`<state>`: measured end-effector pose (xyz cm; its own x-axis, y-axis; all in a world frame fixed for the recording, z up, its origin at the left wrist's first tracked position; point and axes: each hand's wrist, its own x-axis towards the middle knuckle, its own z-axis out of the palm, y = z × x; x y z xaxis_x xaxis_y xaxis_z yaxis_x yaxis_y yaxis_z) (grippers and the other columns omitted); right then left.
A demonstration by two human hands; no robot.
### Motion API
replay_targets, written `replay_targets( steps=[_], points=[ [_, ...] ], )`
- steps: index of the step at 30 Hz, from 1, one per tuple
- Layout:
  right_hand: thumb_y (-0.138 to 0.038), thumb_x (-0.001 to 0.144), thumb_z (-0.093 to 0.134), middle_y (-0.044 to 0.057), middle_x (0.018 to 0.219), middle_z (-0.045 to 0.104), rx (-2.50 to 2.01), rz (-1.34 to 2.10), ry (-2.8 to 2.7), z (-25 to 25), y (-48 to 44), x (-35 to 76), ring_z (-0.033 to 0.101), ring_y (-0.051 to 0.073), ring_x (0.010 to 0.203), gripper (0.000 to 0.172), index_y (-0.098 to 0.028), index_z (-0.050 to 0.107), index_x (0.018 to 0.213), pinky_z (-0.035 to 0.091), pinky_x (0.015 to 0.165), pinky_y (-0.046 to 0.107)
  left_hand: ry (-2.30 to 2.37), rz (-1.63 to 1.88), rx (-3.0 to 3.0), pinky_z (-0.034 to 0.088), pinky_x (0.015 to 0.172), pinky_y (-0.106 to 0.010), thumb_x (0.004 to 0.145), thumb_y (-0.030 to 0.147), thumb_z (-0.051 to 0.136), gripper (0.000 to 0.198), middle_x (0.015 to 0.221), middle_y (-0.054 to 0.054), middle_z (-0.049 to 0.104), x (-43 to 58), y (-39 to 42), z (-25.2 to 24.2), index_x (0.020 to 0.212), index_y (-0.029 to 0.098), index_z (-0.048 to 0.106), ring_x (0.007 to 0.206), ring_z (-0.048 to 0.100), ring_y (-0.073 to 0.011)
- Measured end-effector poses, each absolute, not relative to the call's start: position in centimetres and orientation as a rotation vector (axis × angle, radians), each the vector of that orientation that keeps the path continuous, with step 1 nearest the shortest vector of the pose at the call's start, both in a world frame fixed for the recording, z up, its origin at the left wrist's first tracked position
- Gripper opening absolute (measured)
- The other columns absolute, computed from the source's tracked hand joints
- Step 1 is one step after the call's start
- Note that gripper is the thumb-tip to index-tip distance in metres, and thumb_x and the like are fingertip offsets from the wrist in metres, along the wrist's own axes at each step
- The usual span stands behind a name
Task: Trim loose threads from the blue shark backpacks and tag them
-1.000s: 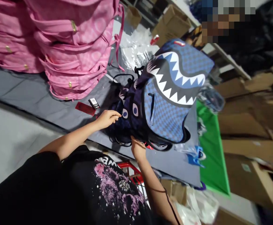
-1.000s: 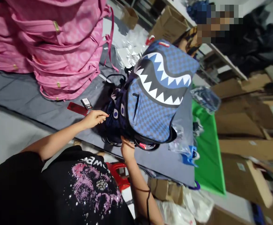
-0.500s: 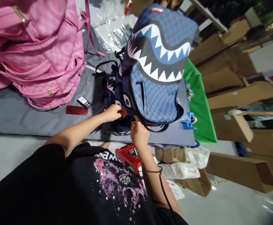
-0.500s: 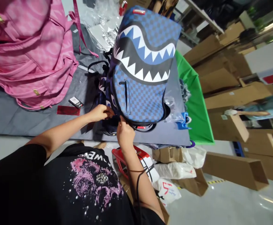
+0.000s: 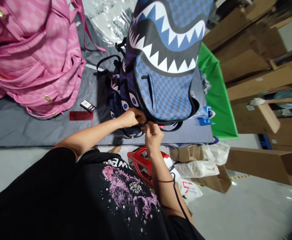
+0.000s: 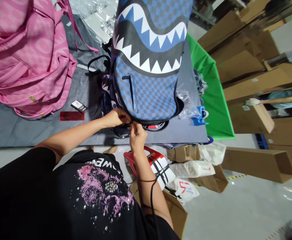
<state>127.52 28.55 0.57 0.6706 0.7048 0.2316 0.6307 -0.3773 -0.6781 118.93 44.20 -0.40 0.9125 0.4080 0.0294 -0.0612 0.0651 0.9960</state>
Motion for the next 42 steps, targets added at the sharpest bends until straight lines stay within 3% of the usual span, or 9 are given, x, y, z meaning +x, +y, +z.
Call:
replay_targets(
  steps=[5, 13, 20, 23, 26, 30, 35, 39, 42],
  points=[
    [-0.042, 0.093, 0.052, 0.004, 0.078, 0.072, -2.040, 0.159, -0.904, 1.0, 28.2, 127.3, 0.071, 0.019, 0.069, 0.027, -0.020, 0.066, 0.097, 0.055, 0.070, 0.031, 0.226, 0.125, 1.257, 0.042, 0.044, -0.015, 0.076, 0.009, 0.067, 0.003, 0.059, 0.001, 0.066, 119.3, 44.5, -0.6, 0.079, 0.009, 0.065, 0.044, 0.057, -0.0060],
    [-0.042, 0.086, 0.059, 0.001, 0.078, 0.069, -1.904, 0.269, -0.726, 0.7, 29.2, 126.6, 0.065, 0.015, 0.058, 0.023, -0.020, 0.063, 0.094, 0.054, 0.063, 0.030, 0.269, 0.175, 1.208, 0.043, 0.045, -0.015, 0.078, 0.005, 0.063, 0.004, 0.057, 0.002, 0.064, 119.7, 44.1, -0.3, 0.078, 0.008, 0.066, 0.043, 0.054, -0.0046],
    [-0.038, 0.087, 0.057, -0.003, 0.081, 0.067, -1.607, 0.199, -0.435, 3.2, 28.9, 125.7, 0.062, 0.009, 0.052, 0.019, -0.023, 0.046, 0.090, 0.043, 0.051, 0.022, 0.116, 0.055, 1.636, 0.048, 0.064, -0.017, 0.082, 0.018, 0.067, 0.012, 0.073, 0.001, 0.072, 116.1, 46.4, 1.3, 0.093, 0.015, 0.071, 0.070, 0.068, -0.0106],
    [-0.038, 0.087, 0.056, -0.005, 0.081, 0.062, -1.525, 0.246, -0.385, 3.7, 29.2, 125.3, 0.067, 0.010, 0.057, 0.020, -0.024, 0.042, 0.090, 0.043, 0.052, 0.021, -0.021, 0.014, 1.529, 0.053, 0.073, -0.023, 0.071, 0.018, 0.078, 0.039, 0.090, -0.003, 0.074, 113.8, 47.0, 0.7, 0.109, 0.017, 0.069, 0.083, 0.070, -0.0160],
    [-0.040, 0.090, 0.053, -0.006, 0.079, 0.062, -1.506, 0.267, -0.404, 3.7, 29.5, 124.8, 0.069, 0.012, 0.060, 0.020, -0.025, 0.040, 0.092, 0.045, 0.053, 0.021, -0.012, 0.139, 1.373, 0.054, 0.081, -0.027, 0.071, 0.013, 0.076, 0.050, 0.102, -0.006, 0.072, 112.6, 46.1, -0.9, 0.120, 0.018, 0.063, 0.095, 0.069, -0.0177],
    [-0.037, 0.095, 0.052, -0.002, 0.082, 0.067, -1.535, 0.214, -0.568, 3.4, 29.4, 124.5, 0.068, 0.013, 0.063, 0.014, -0.026, 0.044, 0.097, 0.051, 0.058, 0.026, 0.238, 0.467, 1.363, 0.051, 0.074, -0.024, 0.079, 0.020, 0.073, 0.019, 0.090, -0.003, 0.070, 112.4, 43.8, -2.5, 0.097, 0.015, 0.069, 0.081, 0.065, -0.0122],
    [-0.033, 0.095, 0.056, 0.001, 0.081, 0.067, -1.750, 0.117, -1.052, 3.0, 28.4, 125.6, 0.064, 0.014, 0.066, 0.011, -0.023, 0.061, 0.094, 0.053, 0.065, 0.031, 0.353, 0.826, 1.533, 0.049, 0.065, -0.021, 0.083, 0.026, 0.074, 0.013, 0.083, -0.001, 0.073, 112.9, 42.5, -2.5, 0.092, 0.017, 0.073, 0.071, 0.065, -0.0105],
    [-0.033, 0.095, 0.057, 0.004, 0.087, 0.067, -1.838, 0.182, -1.236, 2.8, 28.0, 126.4, 0.064, 0.017, 0.074, 0.014, -0.022, 0.066, 0.093, 0.053, 0.068, 0.034, 0.220, 1.132, 1.705, 0.054, 0.079, -0.026, 0.088, 0.026, 0.070, 0.010, 0.097, -0.007, 0.073, 113.0, 43.0, -2.4, 0.093, 0.018, 0.074, 0.089, 0.069, -0.0135],
    [-0.034, 0.096, 0.056, 0.005, 0.091, 0.067, -1.865, 0.257, -1.190, 2.9, 28.0, 126.3, 0.064, 0.017, 0.077, 0.016, -0.022, 0.066, 0.093, 0.053, 0.068, 0.033, 0.171, 1.226, 2.005, 0.049, 0.095, -0.038, 0.090, 0.026, 0.068, 0.011, 0.113, -0.007, 0.072, 112.8, 43.3, -2.2, 0.096, 0.025, 0.077, 0.106, 0.065, -0.0177]
  ],
)
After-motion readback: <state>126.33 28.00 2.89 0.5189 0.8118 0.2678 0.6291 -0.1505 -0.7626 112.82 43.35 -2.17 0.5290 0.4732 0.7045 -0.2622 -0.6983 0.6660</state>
